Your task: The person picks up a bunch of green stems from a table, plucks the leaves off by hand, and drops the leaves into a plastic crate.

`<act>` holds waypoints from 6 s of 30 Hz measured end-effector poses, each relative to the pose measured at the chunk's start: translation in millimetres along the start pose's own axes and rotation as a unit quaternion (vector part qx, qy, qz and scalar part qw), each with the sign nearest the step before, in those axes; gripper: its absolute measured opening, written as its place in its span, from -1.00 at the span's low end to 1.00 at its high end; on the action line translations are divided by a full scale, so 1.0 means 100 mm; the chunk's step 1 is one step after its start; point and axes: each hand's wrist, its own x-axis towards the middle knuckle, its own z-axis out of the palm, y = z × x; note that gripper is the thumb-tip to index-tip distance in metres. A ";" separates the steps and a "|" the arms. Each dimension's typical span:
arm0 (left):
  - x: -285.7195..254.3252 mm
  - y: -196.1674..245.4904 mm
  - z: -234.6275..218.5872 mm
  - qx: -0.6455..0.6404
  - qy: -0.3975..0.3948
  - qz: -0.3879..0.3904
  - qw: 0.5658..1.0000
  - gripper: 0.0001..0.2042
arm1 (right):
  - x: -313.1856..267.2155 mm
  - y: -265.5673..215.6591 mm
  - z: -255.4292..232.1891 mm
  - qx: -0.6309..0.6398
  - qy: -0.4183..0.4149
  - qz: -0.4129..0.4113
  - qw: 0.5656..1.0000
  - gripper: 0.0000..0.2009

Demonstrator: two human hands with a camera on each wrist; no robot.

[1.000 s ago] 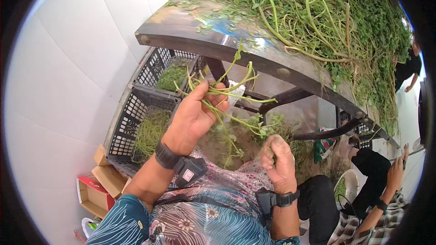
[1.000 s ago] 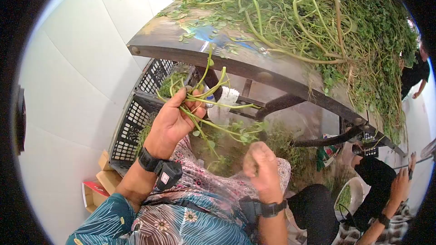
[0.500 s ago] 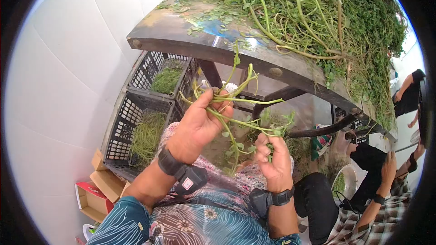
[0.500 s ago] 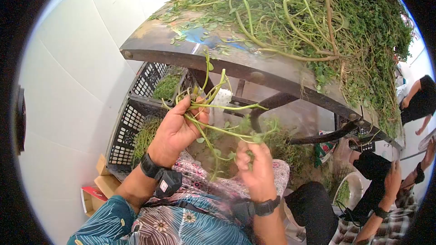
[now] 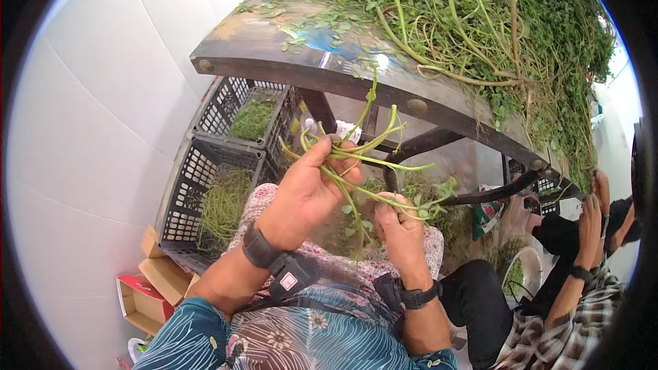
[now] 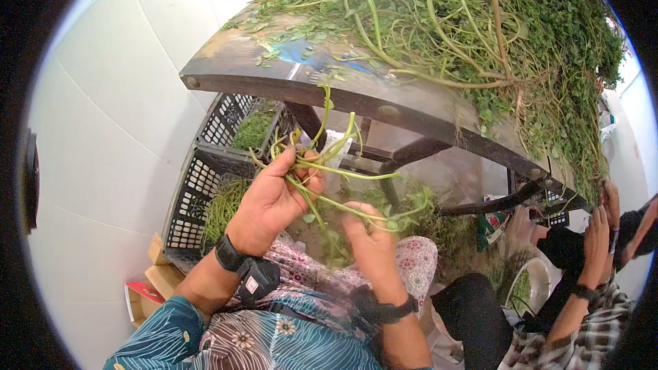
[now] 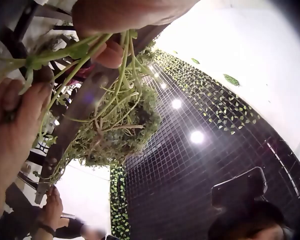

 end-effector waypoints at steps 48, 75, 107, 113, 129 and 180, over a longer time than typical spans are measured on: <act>-0.05 -0.48 -0.05 0.634 -0.173 0.264 0.706 -0.92 | 0.29 0.22 -0.46 0.379 0.104 0.110 0.913 -0.91; 0.14 1.01 -0.28 0.260 0.182 0.322 0.892 -0.84 | 0.00 0.11 -0.55 0.340 0.055 0.150 0.927 -0.77; 0.35 -0.32 0.02 0.011 0.053 0.011 0.998 -0.78 | 0.10 0.06 -0.07 -0.290 0.088 -0.287 0.909 -0.74; 0.38 -0.33 -0.06 0.018 0.020 0.003 1.000 -0.79 | 0.02 0.07 -0.19 0.052 0.052 0.008 0.997 -0.84; 0.39 -0.37 -0.01 0.031 0.041 -0.007 0.999 -0.79 | -0.15 0.04 -0.32 -0.103 -0.025 0.042 0.993 -0.85; 0.42 0.00 -0.05 -0.030 0.021 0.104 0.994 -0.82 | -0.07 0.21 -0.10 0.305 -0.042 0.233 0.922 -0.71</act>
